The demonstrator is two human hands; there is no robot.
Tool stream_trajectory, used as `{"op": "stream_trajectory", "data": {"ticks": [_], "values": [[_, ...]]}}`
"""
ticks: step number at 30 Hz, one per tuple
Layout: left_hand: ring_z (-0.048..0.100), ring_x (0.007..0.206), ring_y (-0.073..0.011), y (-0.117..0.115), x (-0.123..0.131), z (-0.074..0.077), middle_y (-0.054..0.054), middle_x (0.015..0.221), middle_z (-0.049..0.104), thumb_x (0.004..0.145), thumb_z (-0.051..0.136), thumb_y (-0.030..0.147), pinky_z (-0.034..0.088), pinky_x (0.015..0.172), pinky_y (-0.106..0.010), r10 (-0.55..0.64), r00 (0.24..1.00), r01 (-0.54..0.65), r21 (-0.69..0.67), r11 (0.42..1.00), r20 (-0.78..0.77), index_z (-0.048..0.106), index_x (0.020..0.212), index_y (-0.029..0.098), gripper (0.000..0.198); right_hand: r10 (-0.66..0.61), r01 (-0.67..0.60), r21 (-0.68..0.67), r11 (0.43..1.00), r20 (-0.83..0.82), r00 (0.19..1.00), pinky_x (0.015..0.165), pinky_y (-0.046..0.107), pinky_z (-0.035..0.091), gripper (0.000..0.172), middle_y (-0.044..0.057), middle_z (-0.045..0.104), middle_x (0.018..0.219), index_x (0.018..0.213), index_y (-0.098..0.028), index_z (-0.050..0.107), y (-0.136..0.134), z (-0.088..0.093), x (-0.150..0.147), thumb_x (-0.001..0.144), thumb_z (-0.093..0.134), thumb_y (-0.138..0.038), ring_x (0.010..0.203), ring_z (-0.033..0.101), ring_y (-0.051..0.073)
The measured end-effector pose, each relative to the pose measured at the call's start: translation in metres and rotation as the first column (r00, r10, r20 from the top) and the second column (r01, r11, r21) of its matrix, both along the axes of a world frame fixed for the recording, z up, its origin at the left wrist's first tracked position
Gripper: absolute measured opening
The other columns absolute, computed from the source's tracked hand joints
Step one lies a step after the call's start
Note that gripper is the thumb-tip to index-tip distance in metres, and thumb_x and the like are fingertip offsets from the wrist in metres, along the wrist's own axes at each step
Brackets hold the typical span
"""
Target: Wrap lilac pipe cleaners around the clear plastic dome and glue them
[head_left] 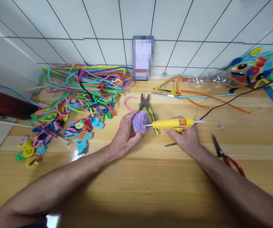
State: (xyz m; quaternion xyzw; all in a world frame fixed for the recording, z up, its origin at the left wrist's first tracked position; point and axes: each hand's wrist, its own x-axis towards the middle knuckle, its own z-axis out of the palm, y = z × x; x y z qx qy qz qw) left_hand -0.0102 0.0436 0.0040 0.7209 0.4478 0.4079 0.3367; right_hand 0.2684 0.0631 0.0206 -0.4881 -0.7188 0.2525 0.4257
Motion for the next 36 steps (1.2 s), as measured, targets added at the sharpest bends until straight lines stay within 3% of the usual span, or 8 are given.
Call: {"op": "stream_trajectory", "data": {"ticks": [10, 17, 36], "values": [[0.054, 0.155, -0.0369, 0.0003, 0.0004, -0.0004, -0.016, 0.167, 0.053, 0.106, 0.071, 0.048, 0.043, 0.132, -0.063, 0.000, 1.000, 0.001, 0.031, 1.000, -0.019, 0.038, 0.169, 0.031, 0.074, 0.009, -0.010, 0.015, 1.000, 0.031, 0.999, 0.069, 0.034, 0.060, 0.012, 0.004, 0.080, 0.086, 0.094, -0.023, 0.075, 0.0009, -0.0010, 0.0014, 0.091, 0.077, -0.035, 0.074, 0.076, 0.023], [0.054, 0.154, -0.0368, 0.0000, 0.0002, -0.0003, -0.016, 0.168, 0.053, 0.105, 0.071, 0.050, 0.044, 0.132, -0.062, 0.007, 1.000, -0.007, 0.023, 1.000, -0.025, 0.038, 0.169, 0.031, 0.075, -0.012, 0.013, -0.046, 0.999, 0.029, 1.000, 0.070, 0.034, 0.060, 0.017, 0.004, 0.079, 0.084, 0.095, -0.023, 0.074, 0.0001, -0.0023, 0.0004, 0.091, 0.076, -0.040, 0.075, 0.075, 0.024], [0.054, 0.153, -0.0359, -0.0002, 0.0007, 0.0013, -0.016, 0.166, 0.052, 0.106, 0.069, 0.050, 0.044, 0.131, -0.061, 0.000, 0.998, 0.002, 0.035, 0.999, -0.056, 0.036, 0.169, 0.030, 0.074, -0.033, 0.035, -0.051, 0.998, 0.037, 0.999, 0.068, 0.034, 0.059, 0.021, 0.004, 0.080, 0.084, 0.092, -0.024, 0.076, 0.0002, -0.0007, -0.0004, 0.092, 0.078, -0.045, 0.076, 0.076, 0.024]]}}
